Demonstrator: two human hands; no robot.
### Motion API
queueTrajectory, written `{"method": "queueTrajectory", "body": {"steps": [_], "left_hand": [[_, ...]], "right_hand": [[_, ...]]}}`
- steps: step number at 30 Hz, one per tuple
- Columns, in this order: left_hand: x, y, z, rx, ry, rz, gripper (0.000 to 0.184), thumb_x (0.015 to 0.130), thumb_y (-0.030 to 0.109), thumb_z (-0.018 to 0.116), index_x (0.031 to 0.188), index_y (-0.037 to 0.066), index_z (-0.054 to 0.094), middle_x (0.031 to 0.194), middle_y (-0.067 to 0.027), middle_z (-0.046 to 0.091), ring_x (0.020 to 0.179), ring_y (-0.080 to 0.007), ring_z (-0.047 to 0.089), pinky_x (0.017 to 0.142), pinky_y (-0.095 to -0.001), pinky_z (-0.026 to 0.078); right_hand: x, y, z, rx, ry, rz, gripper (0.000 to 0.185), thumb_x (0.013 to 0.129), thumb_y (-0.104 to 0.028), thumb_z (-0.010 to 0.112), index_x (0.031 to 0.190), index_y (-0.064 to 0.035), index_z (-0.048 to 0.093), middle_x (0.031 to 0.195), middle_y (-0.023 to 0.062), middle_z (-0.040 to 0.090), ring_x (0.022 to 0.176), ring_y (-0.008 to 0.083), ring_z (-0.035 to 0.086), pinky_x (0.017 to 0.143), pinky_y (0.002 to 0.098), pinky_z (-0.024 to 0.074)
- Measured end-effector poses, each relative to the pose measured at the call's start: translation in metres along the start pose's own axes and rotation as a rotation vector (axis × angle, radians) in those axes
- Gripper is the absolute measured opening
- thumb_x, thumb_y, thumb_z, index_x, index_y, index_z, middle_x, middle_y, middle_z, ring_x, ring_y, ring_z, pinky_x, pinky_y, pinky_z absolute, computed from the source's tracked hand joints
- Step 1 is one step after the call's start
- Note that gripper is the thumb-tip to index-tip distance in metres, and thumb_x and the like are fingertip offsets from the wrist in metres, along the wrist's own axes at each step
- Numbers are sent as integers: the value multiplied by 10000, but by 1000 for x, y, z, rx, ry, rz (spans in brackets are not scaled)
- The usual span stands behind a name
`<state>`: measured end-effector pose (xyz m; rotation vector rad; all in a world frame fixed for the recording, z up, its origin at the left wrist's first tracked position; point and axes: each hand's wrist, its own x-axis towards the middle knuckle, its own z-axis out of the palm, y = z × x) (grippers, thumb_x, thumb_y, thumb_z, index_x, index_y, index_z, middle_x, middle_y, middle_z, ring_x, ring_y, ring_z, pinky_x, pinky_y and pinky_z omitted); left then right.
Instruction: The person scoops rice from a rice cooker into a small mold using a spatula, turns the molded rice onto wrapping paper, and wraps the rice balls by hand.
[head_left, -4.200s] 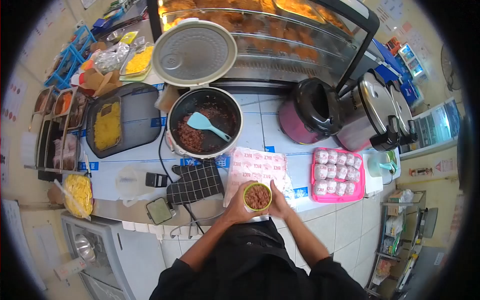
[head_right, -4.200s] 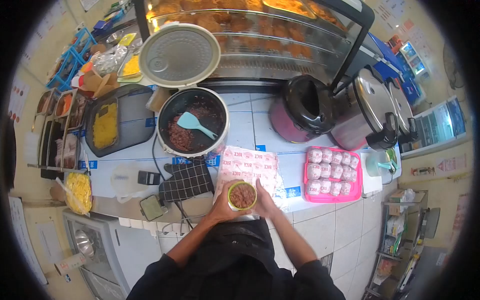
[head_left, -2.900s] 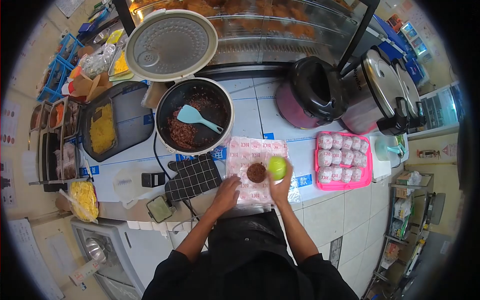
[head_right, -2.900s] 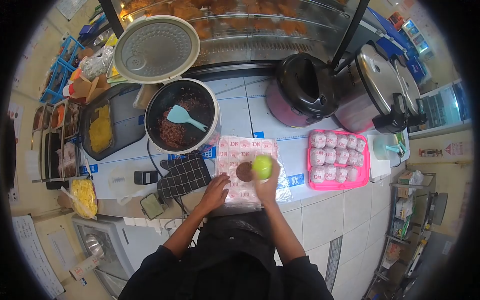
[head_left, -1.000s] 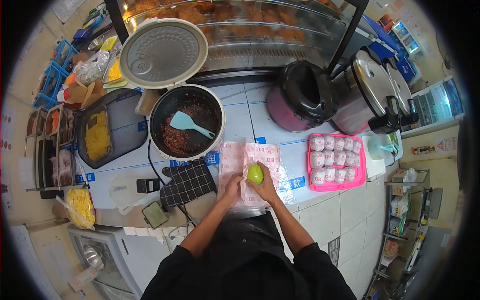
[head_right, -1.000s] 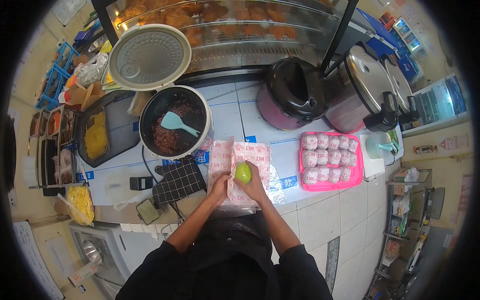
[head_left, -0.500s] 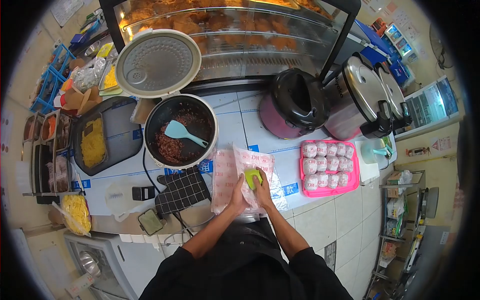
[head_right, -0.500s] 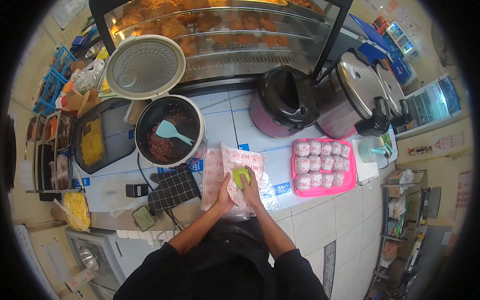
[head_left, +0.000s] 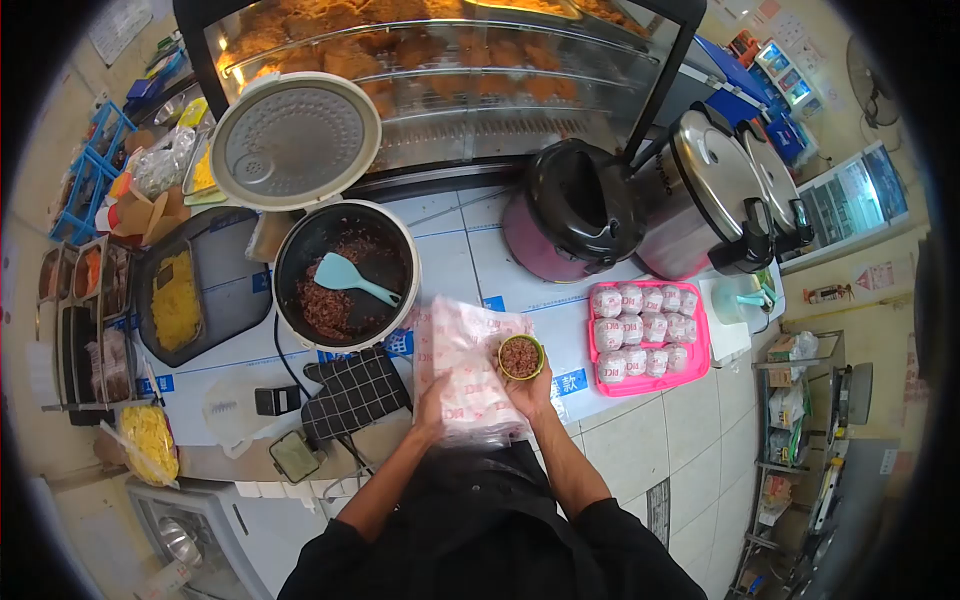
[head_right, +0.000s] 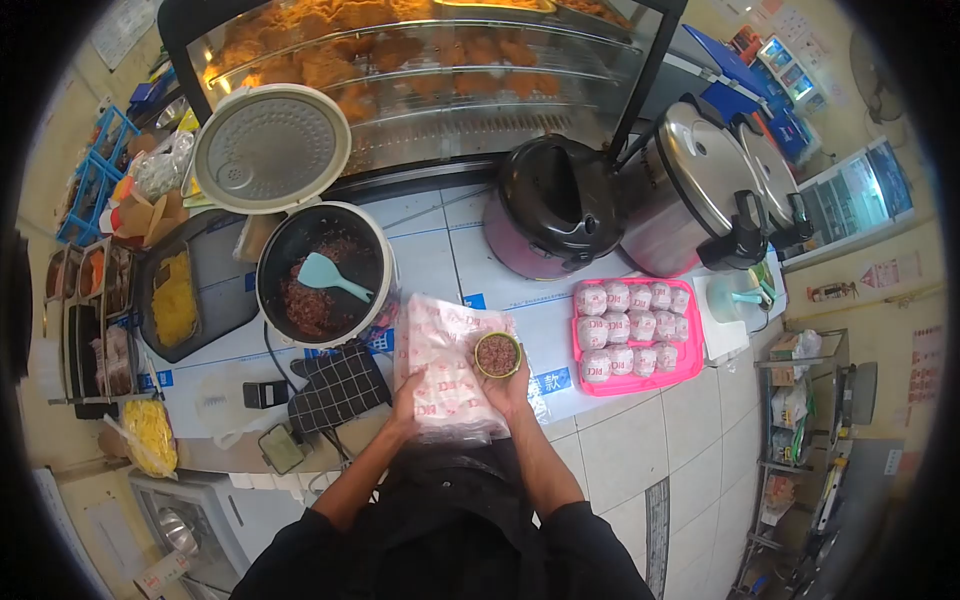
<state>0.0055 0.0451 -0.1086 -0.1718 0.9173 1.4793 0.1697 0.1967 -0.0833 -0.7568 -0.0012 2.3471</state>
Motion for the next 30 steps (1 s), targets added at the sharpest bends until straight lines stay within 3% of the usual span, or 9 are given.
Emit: {"method": "queueTrajectory", "body": {"steps": [5, 8, 11, 13, 15, 17, 20, 23, 30], "left_hand": [[-6, -2, -61, 576, 58, 49, 527, 1052, 293, 595, 1451, -36, 492, 1292, -178, 669, 1162, -287, 682, 1018, -395, 545], [-54, 20, -11, 1119, 183, 678, 802, 924, 156, 785, 1534, -62, 312, 1497, -269, 475, 1354, -349, 526, 1131, -432, 434], [-85, 51, 36, 1254, 261, 960, 962, 845, 274, 872, 1546, -50, 298, 1565, -273, 378, 1445, -405, 415, 1198, -480, 349], [-99, 69, 56, 1177, -105, 1017, 1129, 746, 318, 954, 1567, -17, 254, 1538, -268, 404, 1447, -428, 404, 1227, -505, 296], [-101, 74, 72, 1074, -96, 1111, 1187, 694, 357, 980, 1552, -37, 261, 1528, -260, 425, 1440, -411, 422, 1216, -499, 325], [-84, 61, 53, 845, -55, 1157, 1173, 647, 310, 1014, 1514, -27, 299, 1491, -242, 463, 1402, -378, 476, 1183, -481, 383], [-106, 83, 45, 711, 111, 1166, 1079, 640, 244, 1024, 1456, -12, 366, 1361, -188, 549, 1278, -301, 581, 1104, -433, 474], [-114, 95, 24, 705, 179, 1175, 1066, 633, 247, 1025, 1445, -15, 386, 1335, -183, 570, 1231, -284, 612, 1074, -417, 498], [-121, 93, 11, 793, 258, 1199, 1090, 607, 300, 1036, 1437, -12, 401, 1322, -190, 595, 1223, -294, 624, 1063, -417, 505]], "right_hand": [[-3, -17, 0, -18, -32, 60, 585, 1079, -557, 389, 1360, -83, 585, 1295, 144, 665, 1168, 343, 650, 1043, 521, 529], [-15, -16, 29, -156, 32, 110, 581, 1075, -567, 400, 1356, -94, 587, 1290, 139, 664, 1161, 332, 651, 1027, 518, 539], [-17, 2, 56, -274, -111, 308, 564, 1087, -542, 400, 1363, -86, 586, 1287, 135, 665, 1178, 318, 645, 1028, 547, 532], [-33, 27, 91, -424, -17, 350, 541, 1109, -494, 384, 1364, -62, 589, 1305, 130, 662, 1197, 298, 639, 1056, 531, 511], [-34, 52, 105, -523, 30, 407, 509, 1124, -442, 392, 1379, -41, 576, 1347, 125, 648, 1193, 276, 649, 1065, 474, 517], [-36, 67, 152, -770, 156, 353, 482, 1138, -398, 382, 1301, -27, 641, 1270, 110, 689, 1154, 226, 661, 1025, 387, 521], [-14, 59, 198, -1800, -419, 48, 383, 1101, -303, 514, 1093, 13, 730, 925, 78, 731, 912, 143, 664, 807, 320, 512], [14, 73, 269, -1752, -519, -253, 238, 1044, -231, 632, 1048, -3, 699, 845, 86, 711, 784, 127, 653, 699, 301, 517], [146, 139, 287, -2689, -829, -599, 417, 934, -217, 693, 1273, 5, 594, 1111, 232, 710, 1017, 428, 706, 906, 489, 567]]}}
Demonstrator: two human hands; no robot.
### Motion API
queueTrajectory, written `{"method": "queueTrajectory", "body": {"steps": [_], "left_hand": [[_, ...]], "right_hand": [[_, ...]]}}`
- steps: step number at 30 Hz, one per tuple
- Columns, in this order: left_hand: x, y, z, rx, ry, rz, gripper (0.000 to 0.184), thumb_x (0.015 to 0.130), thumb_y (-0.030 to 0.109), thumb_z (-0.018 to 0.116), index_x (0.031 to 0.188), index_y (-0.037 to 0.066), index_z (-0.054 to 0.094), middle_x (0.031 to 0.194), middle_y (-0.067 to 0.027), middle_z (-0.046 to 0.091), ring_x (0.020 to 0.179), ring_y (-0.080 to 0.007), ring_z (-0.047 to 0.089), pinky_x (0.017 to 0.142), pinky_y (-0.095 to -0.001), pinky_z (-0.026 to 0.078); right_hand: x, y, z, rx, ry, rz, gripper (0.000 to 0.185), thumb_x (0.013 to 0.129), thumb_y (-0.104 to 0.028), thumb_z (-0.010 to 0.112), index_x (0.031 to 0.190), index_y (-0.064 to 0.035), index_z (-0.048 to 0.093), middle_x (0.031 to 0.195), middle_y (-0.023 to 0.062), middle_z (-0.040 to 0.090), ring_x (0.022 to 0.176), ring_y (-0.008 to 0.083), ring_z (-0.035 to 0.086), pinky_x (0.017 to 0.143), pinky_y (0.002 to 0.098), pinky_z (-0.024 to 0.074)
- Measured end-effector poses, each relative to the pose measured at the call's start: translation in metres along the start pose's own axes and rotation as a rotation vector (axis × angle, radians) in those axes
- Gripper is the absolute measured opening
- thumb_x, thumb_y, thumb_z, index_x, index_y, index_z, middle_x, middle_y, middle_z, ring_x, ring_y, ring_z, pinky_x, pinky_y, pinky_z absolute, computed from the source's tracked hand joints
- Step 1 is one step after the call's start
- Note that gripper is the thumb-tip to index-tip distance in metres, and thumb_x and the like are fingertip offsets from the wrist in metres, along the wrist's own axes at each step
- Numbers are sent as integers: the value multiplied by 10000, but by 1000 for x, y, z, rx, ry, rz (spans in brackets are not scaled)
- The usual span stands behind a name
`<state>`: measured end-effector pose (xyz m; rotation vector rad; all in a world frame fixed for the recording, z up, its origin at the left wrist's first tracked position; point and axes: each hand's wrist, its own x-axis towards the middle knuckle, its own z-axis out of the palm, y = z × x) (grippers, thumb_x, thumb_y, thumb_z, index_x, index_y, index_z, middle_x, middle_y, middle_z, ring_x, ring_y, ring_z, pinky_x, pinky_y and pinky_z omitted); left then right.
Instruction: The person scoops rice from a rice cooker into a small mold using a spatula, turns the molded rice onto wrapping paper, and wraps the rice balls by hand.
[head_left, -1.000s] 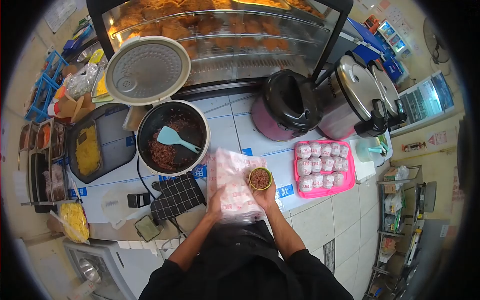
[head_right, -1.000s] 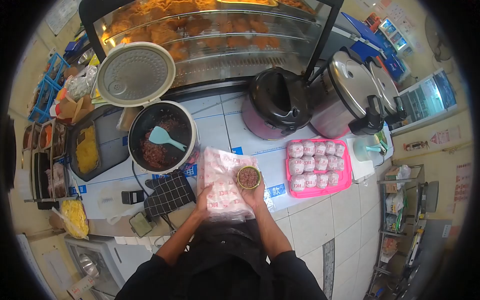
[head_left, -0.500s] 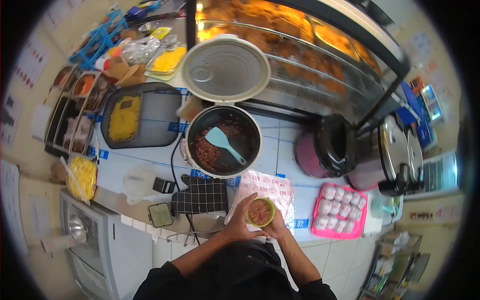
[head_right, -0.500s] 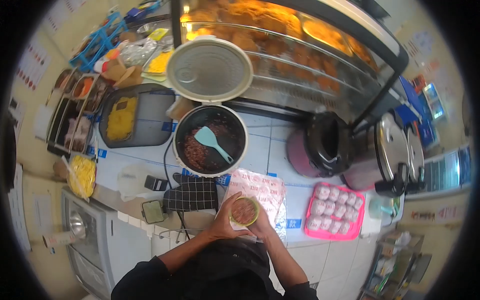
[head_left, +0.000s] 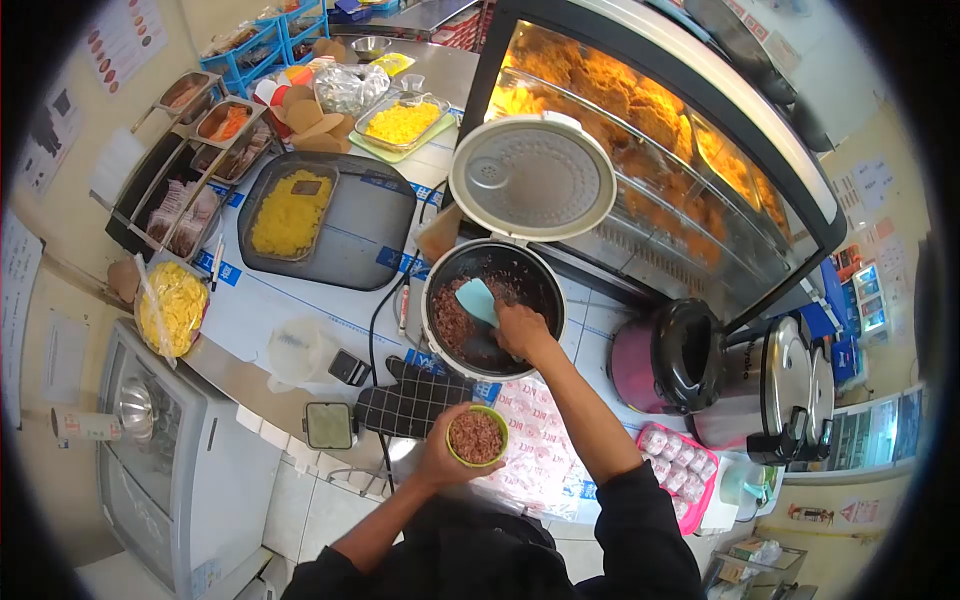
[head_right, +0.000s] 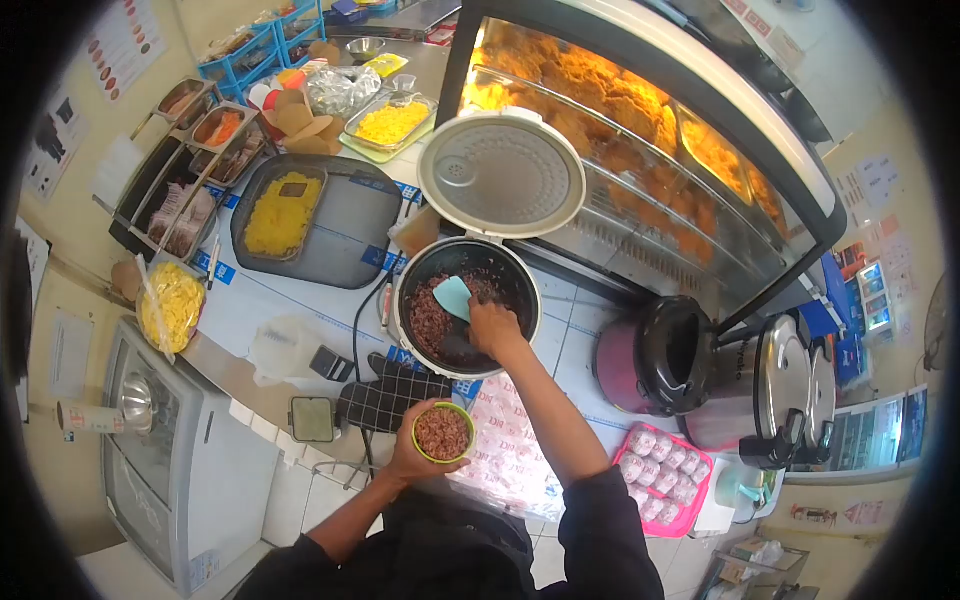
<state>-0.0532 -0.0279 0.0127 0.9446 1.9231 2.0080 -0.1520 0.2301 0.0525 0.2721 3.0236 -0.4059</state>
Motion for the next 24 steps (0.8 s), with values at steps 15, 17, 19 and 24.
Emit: {"method": "queueTrajectory", "body": {"steps": [15, 17, 19, 24], "left_hand": [[18, -29, -29, 104, -16, -58, 1073, 578, 379, 1035, 1390, -34, 470, 1303, -198, 631, 1174, -317, 659, 1040, -423, 526], [23, -27, -33, 104, -62, -71, 1068, 575, 403, 1031, 1383, -35, 488, 1298, -201, 634, 1166, -333, 662, 1035, -431, 528], [25, -25, -34, 78, -52, -84, 1070, 574, 402, 1032, 1384, -34, 486, 1298, -200, 636, 1167, -332, 662, 1033, -432, 528], [24, -25, -33, 70, -24, -61, 1074, 578, 398, 1032, 1394, -28, 479, 1302, -197, 637, 1175, -328, 659, 1030, -435, 528]], "right_hand": [[9, 32, -24, 67, -177, 135, 496, 857, -152, 648, 1299, 59, 573, 1232, 353, 632, 1073, 525, 669, 958, 559, 554], [14, 26, -20, 187, -192, 140, 489, 860, -145, 646, 1298, 63, 583, 1248, 350, 629, 1097, 527, 659, 988, 548, 540], [19, 20, -9, 312, -150, 92, 489, 864, -144, 651, 1303, 63, 592, 1251, 333, 639, 1111, 519, 656, 1010, 526, 529], [22, 12, 8, 420, 37, 3, 457, 858, -121, 656, 1285, 37, 622, 1242, 314, 656, 1142, 493, 645, 1026, 495, 514]]}}
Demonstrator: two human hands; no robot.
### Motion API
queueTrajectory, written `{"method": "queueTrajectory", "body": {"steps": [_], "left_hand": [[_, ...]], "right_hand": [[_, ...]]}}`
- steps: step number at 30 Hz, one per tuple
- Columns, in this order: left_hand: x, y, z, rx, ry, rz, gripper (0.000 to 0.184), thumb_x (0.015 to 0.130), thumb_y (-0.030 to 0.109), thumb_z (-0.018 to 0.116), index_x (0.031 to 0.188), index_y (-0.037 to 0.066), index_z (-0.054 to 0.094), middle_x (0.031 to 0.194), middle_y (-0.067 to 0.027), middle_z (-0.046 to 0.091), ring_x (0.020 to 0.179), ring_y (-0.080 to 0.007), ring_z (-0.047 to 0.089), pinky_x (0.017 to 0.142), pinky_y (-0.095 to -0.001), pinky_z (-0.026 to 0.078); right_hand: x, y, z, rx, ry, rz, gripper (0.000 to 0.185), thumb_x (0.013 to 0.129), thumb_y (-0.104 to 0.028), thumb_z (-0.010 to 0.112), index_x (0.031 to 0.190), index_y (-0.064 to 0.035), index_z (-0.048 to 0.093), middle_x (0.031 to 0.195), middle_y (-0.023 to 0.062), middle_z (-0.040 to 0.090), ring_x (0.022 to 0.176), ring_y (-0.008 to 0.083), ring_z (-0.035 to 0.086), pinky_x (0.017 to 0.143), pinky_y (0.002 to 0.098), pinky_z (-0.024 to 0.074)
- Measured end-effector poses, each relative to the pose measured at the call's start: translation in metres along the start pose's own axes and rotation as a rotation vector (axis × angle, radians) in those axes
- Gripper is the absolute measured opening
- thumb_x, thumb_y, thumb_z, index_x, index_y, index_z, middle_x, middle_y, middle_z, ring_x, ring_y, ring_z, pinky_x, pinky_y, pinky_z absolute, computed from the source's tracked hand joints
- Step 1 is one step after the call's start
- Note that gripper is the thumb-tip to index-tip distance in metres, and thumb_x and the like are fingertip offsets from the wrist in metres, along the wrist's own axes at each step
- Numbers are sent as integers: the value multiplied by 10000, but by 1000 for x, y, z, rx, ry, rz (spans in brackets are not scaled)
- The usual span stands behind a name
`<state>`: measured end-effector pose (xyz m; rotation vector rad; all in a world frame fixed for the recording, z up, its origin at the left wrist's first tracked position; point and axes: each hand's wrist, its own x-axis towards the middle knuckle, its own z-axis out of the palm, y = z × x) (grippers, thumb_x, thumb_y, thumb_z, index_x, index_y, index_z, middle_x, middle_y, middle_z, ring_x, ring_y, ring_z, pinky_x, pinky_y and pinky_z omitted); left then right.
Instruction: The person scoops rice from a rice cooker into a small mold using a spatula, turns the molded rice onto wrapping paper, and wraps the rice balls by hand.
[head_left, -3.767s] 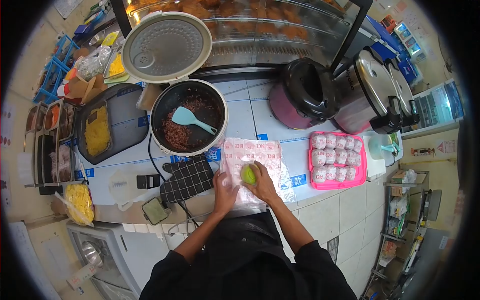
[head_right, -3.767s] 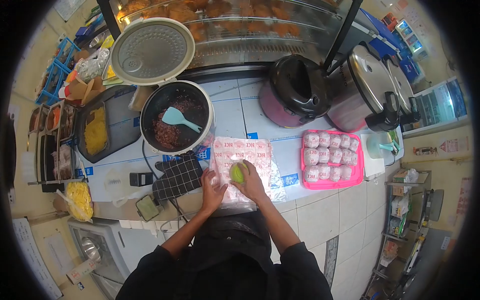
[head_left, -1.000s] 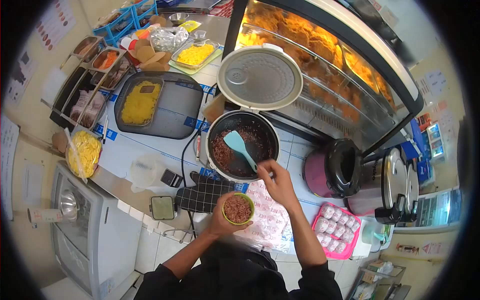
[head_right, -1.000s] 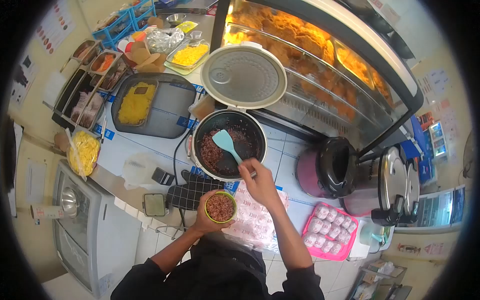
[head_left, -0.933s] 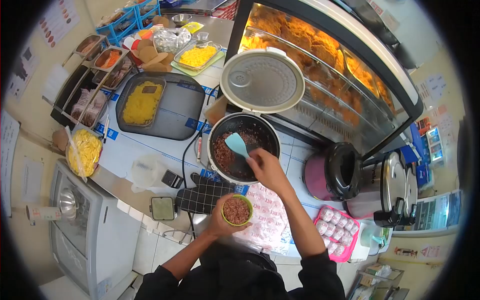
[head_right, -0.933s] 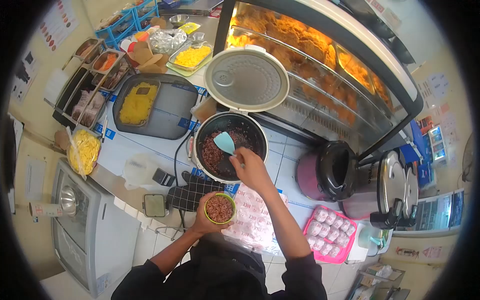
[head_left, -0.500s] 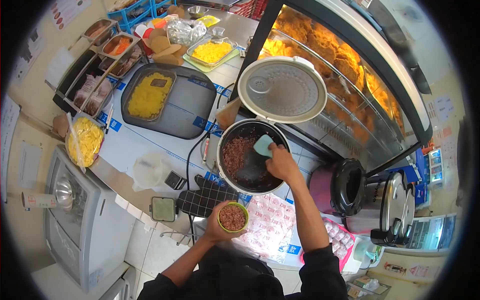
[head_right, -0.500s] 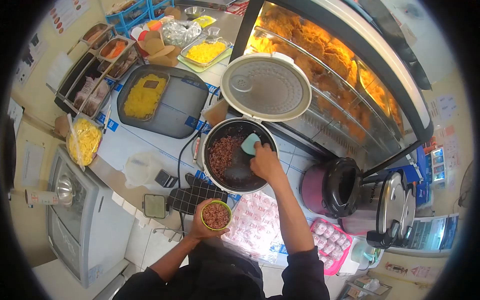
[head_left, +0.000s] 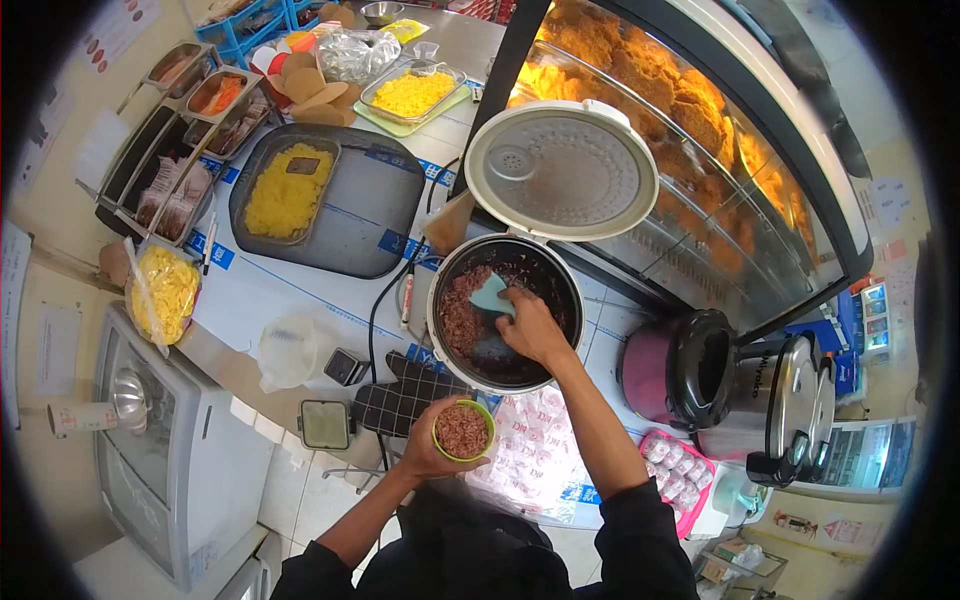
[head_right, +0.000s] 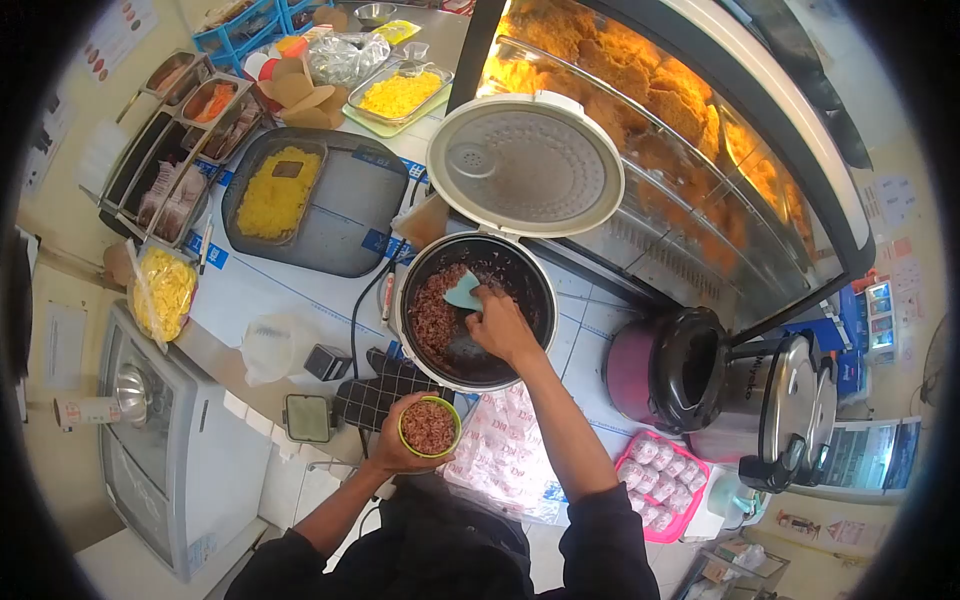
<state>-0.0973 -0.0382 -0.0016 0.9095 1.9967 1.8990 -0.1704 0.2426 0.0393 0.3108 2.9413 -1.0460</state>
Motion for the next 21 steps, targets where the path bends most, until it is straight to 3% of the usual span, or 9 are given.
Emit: {"method": "queueTrajectory", "body": {"steps": [2, 5, 9, 11, 14, 19, 21], "left_hand": [[-2, 2, 1, -5, 9, -1, 1081, 581, 386, 1034, 1404, -22, 464, 1307, -195, 635, 1183, -325, 656, 1035, -436, 526], [1, 10, 0, -42, 71, 26, 1091, 580, 363, 1039, 1414, -19, 450, 1312, -194, 632, 1187, -314, 653, 1042, -432, 523], [19, 17, -7, -130, 104, 29, 1089, 593, 313, 1040, 1429, -14, 423, 1331, -188, 612, 1210, -292, 637, 1058, -419, 515], [33, 20, -15, -22, 133, 112, 1140, 612, 255, 1032, 1471, 4, 326, 1393, -193, 543, 1286, -299, 585, 1107, -421, 478], [66, 43, -25, 4, 145, 58, 1124, 635, 259, 1023, 1480, -15, 335, 1372, -181, 550, 1277, -287, 590, 1093, -405, 485], [108, 75, -30, 157, 41, -100, 1079, 675, 335, 993, 1490, 6, 368, 1353, -209, 596, 1281, -298, 611, 1082, -399, 496], [121, 81, -23, 144, 32, -84, 1066, 679, 356, 983, 1490, 20, 378, 1352, -217, 607, 1282, -323, 616, 1081, -411, 498]], "right_hand": [[-2, -4, -8, 24, 42, -50, 445, 849, -105, 657, 1274, 24, 635, 1243, 310, 656, 1155, 481, 641, 1025, 488, 511], [-11, -24, -36, 118, 5, 51, 432, 825, -69, 647, 1252, 3, 655, 1258, 303, 650, 1181, 464, 632, 1025, 480, 504], [-34, -29, -62, 165, 55, -53, 426, 809, -50, 631, 1231, -2, 664, 1197, 264, 668, 1106, 448, 653, 987, 456, 517], [-50, -41, -78, 177, 82, -91, 425, 808, -49, 628, 1229, -7, 666, 1155, 245, 677, 1063, 444, 661, 968, 451, 522], [-74, -61, -102, 118, 92, -130, 438, 804, -36, 629, 1239, -56, 676, 999, 192, 636, 951, 397, 668, 865, 452, 532], [-100, -81, -121, 29, 148, -285, 447, 815, -43, 644, 1257, -100, 677, 963, 147, 627, 858, 327, 694, 687, 414, 575], [-107, -81, -122, -274, 140, -381, 470, 803, -47, 685, 1262, -145, 682, 983, 100, 639, 858, 281, 706, 651, 399, 588]]}}
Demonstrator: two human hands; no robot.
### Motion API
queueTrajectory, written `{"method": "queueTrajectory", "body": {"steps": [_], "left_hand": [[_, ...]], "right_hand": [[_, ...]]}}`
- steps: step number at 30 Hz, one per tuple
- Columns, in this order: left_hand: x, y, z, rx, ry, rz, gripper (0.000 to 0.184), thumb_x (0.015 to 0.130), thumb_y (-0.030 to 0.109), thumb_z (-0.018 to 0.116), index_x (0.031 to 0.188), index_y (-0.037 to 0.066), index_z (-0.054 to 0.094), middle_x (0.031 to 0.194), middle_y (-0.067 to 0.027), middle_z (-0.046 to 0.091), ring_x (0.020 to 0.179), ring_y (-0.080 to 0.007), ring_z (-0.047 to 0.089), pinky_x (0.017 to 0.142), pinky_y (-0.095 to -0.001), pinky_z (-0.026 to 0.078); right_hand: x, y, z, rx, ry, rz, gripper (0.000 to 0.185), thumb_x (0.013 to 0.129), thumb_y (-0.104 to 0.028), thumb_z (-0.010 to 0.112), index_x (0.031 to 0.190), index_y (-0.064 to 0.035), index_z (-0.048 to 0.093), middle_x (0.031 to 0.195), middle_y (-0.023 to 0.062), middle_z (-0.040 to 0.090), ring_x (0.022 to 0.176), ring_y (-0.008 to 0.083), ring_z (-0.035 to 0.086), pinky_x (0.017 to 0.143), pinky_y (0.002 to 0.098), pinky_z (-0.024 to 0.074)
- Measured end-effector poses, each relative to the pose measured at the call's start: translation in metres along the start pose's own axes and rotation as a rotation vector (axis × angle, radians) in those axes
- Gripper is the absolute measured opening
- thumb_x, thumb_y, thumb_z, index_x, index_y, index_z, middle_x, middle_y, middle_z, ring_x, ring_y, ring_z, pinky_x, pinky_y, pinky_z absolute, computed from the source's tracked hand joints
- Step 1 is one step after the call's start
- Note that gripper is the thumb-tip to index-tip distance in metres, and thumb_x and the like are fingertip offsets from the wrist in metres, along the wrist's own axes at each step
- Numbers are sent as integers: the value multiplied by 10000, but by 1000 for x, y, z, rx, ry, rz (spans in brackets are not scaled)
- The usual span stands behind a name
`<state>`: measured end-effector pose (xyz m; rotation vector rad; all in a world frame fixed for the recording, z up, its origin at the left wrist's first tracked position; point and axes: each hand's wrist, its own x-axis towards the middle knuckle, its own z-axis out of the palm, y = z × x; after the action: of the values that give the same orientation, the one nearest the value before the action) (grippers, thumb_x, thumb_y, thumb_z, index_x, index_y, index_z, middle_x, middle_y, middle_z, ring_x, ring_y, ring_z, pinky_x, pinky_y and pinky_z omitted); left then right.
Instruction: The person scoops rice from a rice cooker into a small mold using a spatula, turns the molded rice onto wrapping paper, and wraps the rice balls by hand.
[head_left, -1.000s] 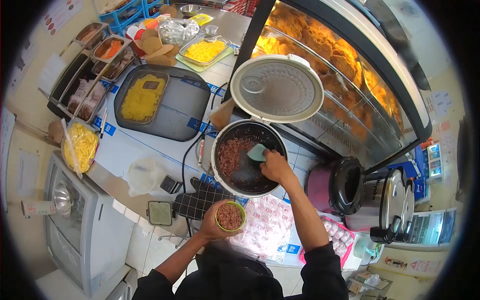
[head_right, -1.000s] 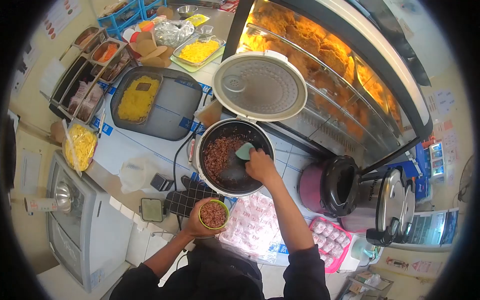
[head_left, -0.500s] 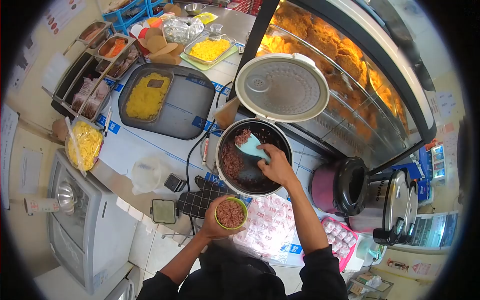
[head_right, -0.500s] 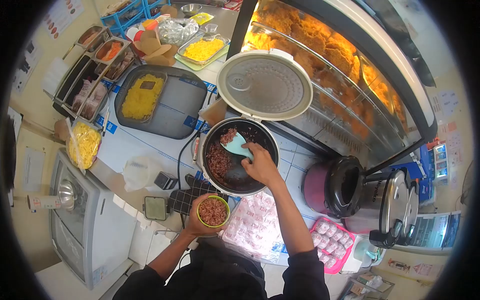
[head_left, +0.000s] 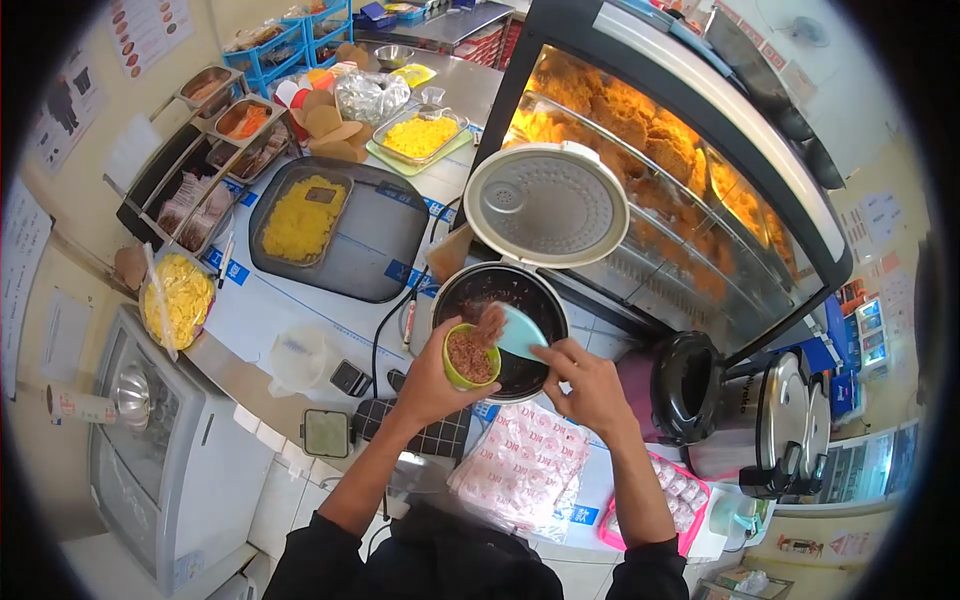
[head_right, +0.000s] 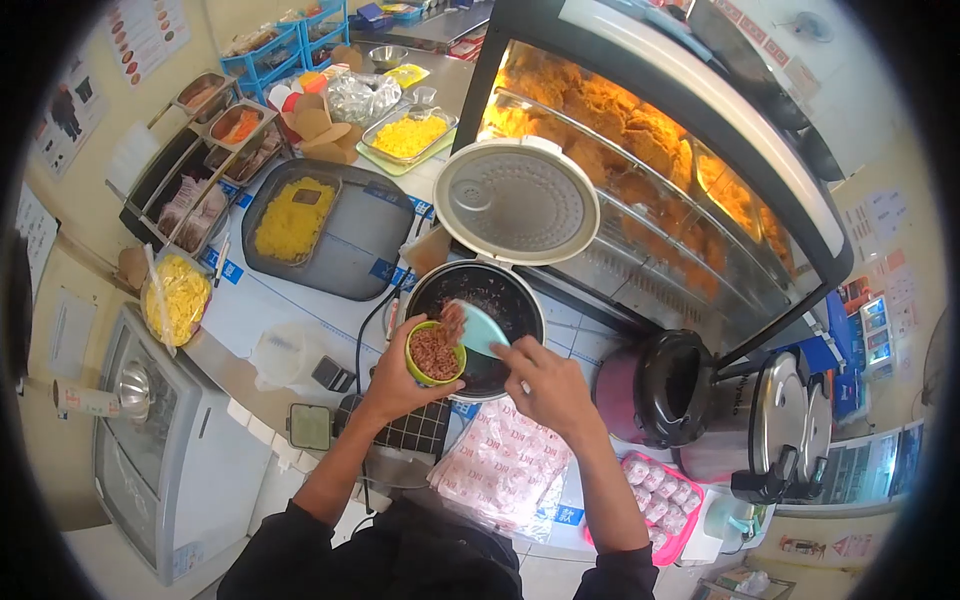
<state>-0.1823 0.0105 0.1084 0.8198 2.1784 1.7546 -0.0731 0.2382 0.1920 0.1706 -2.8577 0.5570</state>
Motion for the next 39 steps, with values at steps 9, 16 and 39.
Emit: {"method": "queueTrajectory", "body": {"steps": [9, 16, 39], "left_hand": [[18, 2, 18, -15, 41, 109, 1038, 678, 278, 981, 1478, 27, 369, 1355, -215, 602, 1258, -354, 618, 1085, -433, 493], [14, -8, 20, -70, 0, 117, 1029, 645, 171, 950, 1480, 23, 368, 1355, -207, 594, 1270, -356, 606, 1097, -428, 481], [17, 5, 1, -279, -379, 80, 996, 621, 151, 988, 1454, 64, 449, 1344, -99, 598, 1258, -189, 585, 1097, -347, 468]], "right_hand": [[-4, -11, -26, 264, 188, 214, 308, 914, -49, 700, 1221, -64, 718, 932, 132, 678, 774, 266, 648, 706, 358, 530], [-13, -31, 4, 420, -64, 260, 266, 980, -103, 690, 1233, -25, 717, 949, 196, 695, 844, 367, 682, 788, 411, 529], [-15, -42, -107, 17, -243, 87, 291, 886, -134, 747, 1176, -104, 759, 865, 128, 687, 759, 311, 700, 693, 414, 569]]}}
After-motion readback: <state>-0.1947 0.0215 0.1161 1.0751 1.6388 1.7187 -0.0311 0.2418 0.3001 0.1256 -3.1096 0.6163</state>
